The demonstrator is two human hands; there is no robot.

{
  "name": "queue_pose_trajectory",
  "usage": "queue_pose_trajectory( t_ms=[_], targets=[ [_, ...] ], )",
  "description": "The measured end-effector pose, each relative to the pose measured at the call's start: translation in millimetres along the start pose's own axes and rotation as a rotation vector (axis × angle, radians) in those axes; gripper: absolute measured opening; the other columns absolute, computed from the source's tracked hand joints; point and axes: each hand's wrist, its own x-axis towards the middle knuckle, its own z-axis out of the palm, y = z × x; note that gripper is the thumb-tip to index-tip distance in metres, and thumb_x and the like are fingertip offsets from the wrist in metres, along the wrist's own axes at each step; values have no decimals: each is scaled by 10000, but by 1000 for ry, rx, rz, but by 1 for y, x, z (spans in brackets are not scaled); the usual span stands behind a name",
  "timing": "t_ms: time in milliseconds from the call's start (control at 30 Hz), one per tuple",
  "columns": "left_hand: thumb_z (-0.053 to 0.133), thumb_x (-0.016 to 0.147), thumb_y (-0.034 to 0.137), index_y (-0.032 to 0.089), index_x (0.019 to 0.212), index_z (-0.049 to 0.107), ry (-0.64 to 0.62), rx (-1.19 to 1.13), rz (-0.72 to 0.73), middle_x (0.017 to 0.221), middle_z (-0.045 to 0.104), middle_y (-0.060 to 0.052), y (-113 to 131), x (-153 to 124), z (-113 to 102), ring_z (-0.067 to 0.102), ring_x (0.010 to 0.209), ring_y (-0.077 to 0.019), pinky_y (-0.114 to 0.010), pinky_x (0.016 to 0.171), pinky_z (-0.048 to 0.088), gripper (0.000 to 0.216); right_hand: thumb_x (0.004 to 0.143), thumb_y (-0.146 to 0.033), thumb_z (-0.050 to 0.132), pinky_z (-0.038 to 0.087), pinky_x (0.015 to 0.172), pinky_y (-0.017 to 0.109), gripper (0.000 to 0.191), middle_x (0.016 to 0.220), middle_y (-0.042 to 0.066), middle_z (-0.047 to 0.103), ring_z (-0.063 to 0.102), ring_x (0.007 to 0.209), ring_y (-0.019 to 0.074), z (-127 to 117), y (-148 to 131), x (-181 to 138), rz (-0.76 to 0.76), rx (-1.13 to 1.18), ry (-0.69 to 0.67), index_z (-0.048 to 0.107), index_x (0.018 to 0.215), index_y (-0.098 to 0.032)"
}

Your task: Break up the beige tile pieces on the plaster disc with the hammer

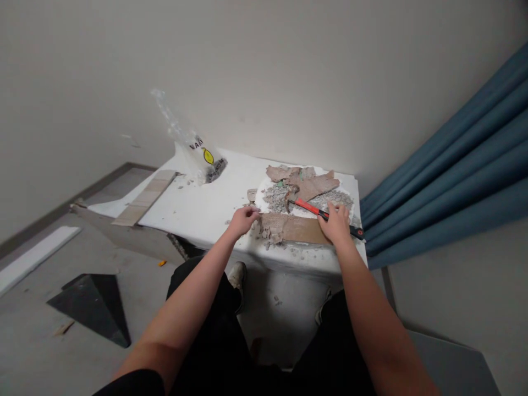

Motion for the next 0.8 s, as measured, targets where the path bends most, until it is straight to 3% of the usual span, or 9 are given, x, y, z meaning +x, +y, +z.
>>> queue_pose_trajectory(
  t_ms=[100, 233, 400, 633, 800],
  targets=[
    [633, 817, 358, 178, 865, 676, -83, -214, 199, 846, 718, -33, 30, 1, 21, 644, 794, -173, -296, 770, 498, 191, 941, -397, 538, 367, 999, 477, 565, 1311, 222, 477, 427, 1234, 369, 8, 2, 7, -5, -44, -42, 482, 1446, -151],
    [634, 830, 403, 181, 833, 672, -96, -165, 291, 760, 674, -4, 51, 1, 45, 583, 714, -148, -279, 712, 460, 225, 939, -406, 536, 370, 987, 466, 540, 1306, 214, 480, 420, 1233, 362, 15, 0, 14, -15, -79, -87, 503, 1420, -163],
    [556, 904, 461, 188, 770, 658, -116, -22, 339, 723, 635, -4, 50, 8, 53, 559, 730, -155, -285, 719, 436, 320, 923, -409, 558, 381, 982, 488, 541, 1310, 213, 476, 421, 1231, 368, 20, 1, 17, -40, -74, -131, 504, 1411, -183],
    [577, 910, 438, 197, 753, 660, -143, 35, 409, 868, 655, -38, 46, 16, 56, 589, 870, -179, -308, 848, 471, 300, 914, -410, 568, 405, 951, 508, 557, 1305, 221, 469, 429, 1215, 386, 23, 4, 19, -48, -34, -132, 497, 1419, -187],
    [592, 912, 430, 185, 752, 665, -130, 24, 448, 876, 642, -45, 42, 16, 59, 593, 895, -184, -313, 846, 469, 301, 919, -410, 570, 409, 947, 498, 553, 1287, 212, 474, 433, 1210, 381, 21, 3, 17, -38, -26, -151, 491, 1421, -192]
  ],
)
